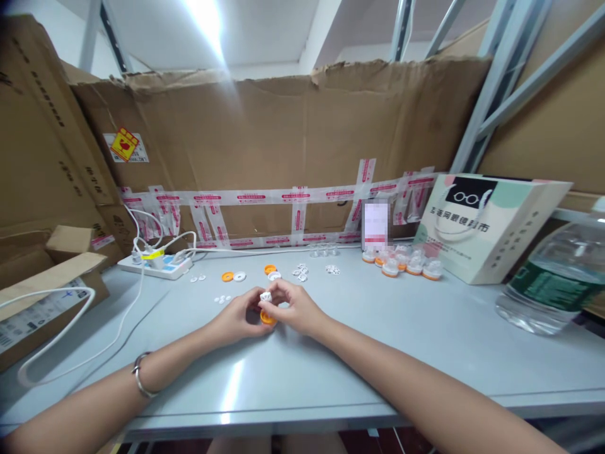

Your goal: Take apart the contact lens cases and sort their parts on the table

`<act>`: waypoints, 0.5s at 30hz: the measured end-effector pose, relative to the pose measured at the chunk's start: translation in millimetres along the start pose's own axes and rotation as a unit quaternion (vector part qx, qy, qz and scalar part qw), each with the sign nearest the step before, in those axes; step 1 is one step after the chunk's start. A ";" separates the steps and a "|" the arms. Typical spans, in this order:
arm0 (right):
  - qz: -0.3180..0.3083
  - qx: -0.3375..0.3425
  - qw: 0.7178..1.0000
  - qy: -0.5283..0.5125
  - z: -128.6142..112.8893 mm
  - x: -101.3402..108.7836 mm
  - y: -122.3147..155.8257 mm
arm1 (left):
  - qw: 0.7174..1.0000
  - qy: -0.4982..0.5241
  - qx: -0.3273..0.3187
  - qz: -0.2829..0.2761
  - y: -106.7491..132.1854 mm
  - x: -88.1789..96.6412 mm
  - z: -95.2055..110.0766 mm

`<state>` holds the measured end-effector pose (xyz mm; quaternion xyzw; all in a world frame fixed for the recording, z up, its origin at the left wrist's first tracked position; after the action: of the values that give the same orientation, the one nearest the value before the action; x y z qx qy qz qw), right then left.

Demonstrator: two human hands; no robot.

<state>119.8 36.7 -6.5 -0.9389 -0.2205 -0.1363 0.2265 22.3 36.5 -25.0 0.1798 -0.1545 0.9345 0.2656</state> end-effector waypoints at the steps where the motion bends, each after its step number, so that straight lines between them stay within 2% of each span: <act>1: 0.008 -0.020 0.998 -0.055 -0.5 1.4 -0.8 | 1.000 -0.002 0.003 0.002 -0.2 1.5 0.8; 4: 0.038 -0.062 0.986 -0.150 -5.4 9.2 -2.2 | 1.000 -0.012 0.002 0.021 -1.4 11.8 9.7; 7: 0.058 -0.070 0.977 -0.191 -12.9 16.3 -1.9 | 0.996 -0.003 -0.019 0.085 -0.4 31.8 29.6; 9: 0.046 -0.071 0.970 -0.228 -16.1 15.2 -1.5 | 0.992 0.024 -0.044 0.112 2.0 41.9 45.8; 12: 0.015 -0.077 0.960 -0.270 -18.0 7.5 -0.4 | 0.988 0.065 -0.082 0.111 5.8 44.3 66.6; 15: 0.000 -0.080 0.956 -0.282 -18.7 0.7 1.0 | 0.984 0.116 -0.096 0.090 7.2 36.1 76.5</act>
<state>118.0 27.0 9.4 -0.9542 -0.2639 0.1169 0.0789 9.1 17.1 56.6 0.0294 -0.2274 0.9499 0.2126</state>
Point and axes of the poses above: each hand's wrist, its own y-axis away from the middle knuckle, its own x-axis out of the back of the hand, z = x × y, the point moved 7 cm from there along -y, towards the middle knuckle, and after that the axes turned 8 degrees about y, right-handed, at the moved point
